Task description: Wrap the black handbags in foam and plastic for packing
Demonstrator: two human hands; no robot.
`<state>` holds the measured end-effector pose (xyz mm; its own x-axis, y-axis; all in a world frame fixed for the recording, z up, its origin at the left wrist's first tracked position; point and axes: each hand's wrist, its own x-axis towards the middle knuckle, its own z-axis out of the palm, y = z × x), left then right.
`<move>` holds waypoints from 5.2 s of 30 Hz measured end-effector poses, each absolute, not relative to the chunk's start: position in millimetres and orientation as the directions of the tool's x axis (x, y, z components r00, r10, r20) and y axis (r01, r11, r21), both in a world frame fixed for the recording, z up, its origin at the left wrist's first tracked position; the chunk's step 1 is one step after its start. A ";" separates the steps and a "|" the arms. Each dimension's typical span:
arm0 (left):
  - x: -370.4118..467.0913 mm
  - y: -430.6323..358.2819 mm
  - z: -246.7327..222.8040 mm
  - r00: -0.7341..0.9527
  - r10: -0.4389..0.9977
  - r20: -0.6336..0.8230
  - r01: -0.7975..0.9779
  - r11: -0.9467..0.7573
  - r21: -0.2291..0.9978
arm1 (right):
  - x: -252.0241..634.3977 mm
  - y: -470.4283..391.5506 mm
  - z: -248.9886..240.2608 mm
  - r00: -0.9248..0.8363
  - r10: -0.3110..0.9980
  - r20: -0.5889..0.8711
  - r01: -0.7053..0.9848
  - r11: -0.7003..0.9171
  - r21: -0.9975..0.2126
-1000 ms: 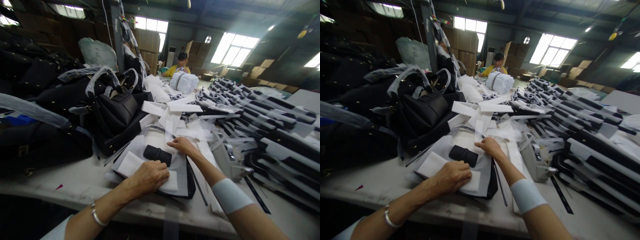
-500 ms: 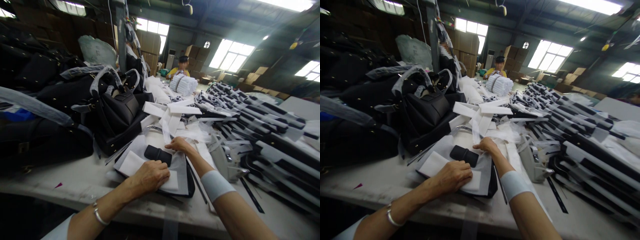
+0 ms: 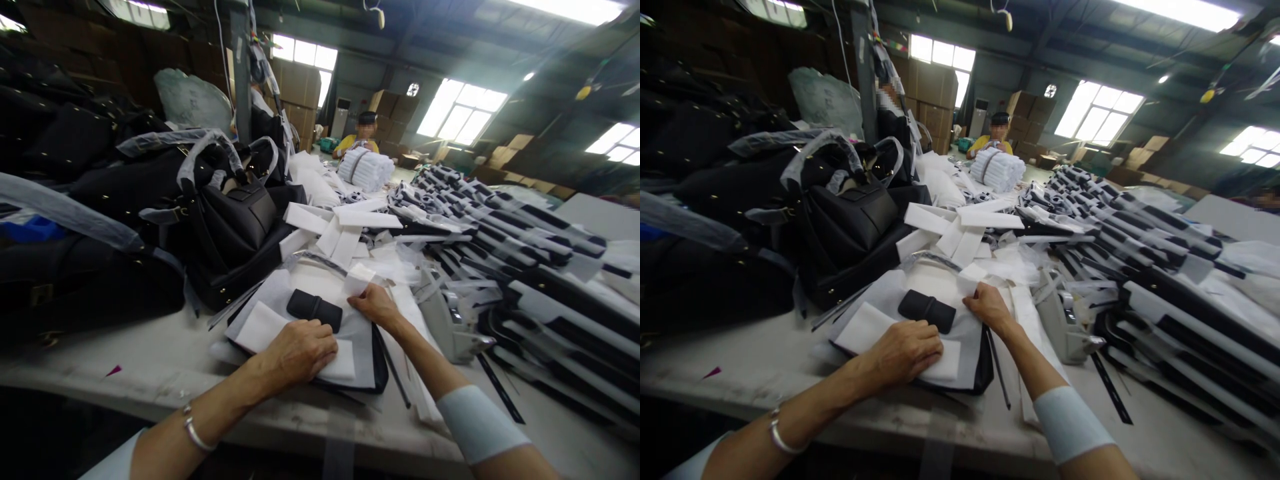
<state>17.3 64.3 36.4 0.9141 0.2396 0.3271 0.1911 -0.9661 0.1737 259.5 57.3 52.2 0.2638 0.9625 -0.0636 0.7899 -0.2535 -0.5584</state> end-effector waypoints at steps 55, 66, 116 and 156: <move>-0.2 60.0 48.2 0.925 -0.098 0.366 -0.206 -0.941 0.268 | 176.4 -85.5 30.8 -0.204 0.796 0.569 0.880 0.404 -0.250; 1.7 59.6 47.0 0.903 -0.119 0.413 -0.210 -0.961 0.181 | 173.8 -157.3 19.3 -0.414 0.797 0.440 0.852 0.509 -0.120; 2.9 57.8 50.2 0.913 -0.129 0.388 -0.197 -0.970 0.141 | 174.6 -107.5 91.7 -0.358 0.756 0.547 0.713 0.600 -0.363; 6.8 55.2 49.0 0.922 0.024 0.387 -0.084 -0.962 0.258 | 169.6 -97.3 45.1 -0.225 0.805 0.549 0.816 0.464 -0.346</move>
<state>6.8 55.2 49.0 0.9219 0.0238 0.3868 -0.0835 -0.9625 0.2582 169.6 -97.3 45.1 -0.2247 0.8053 0.5487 0.8156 0.4635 -0.3464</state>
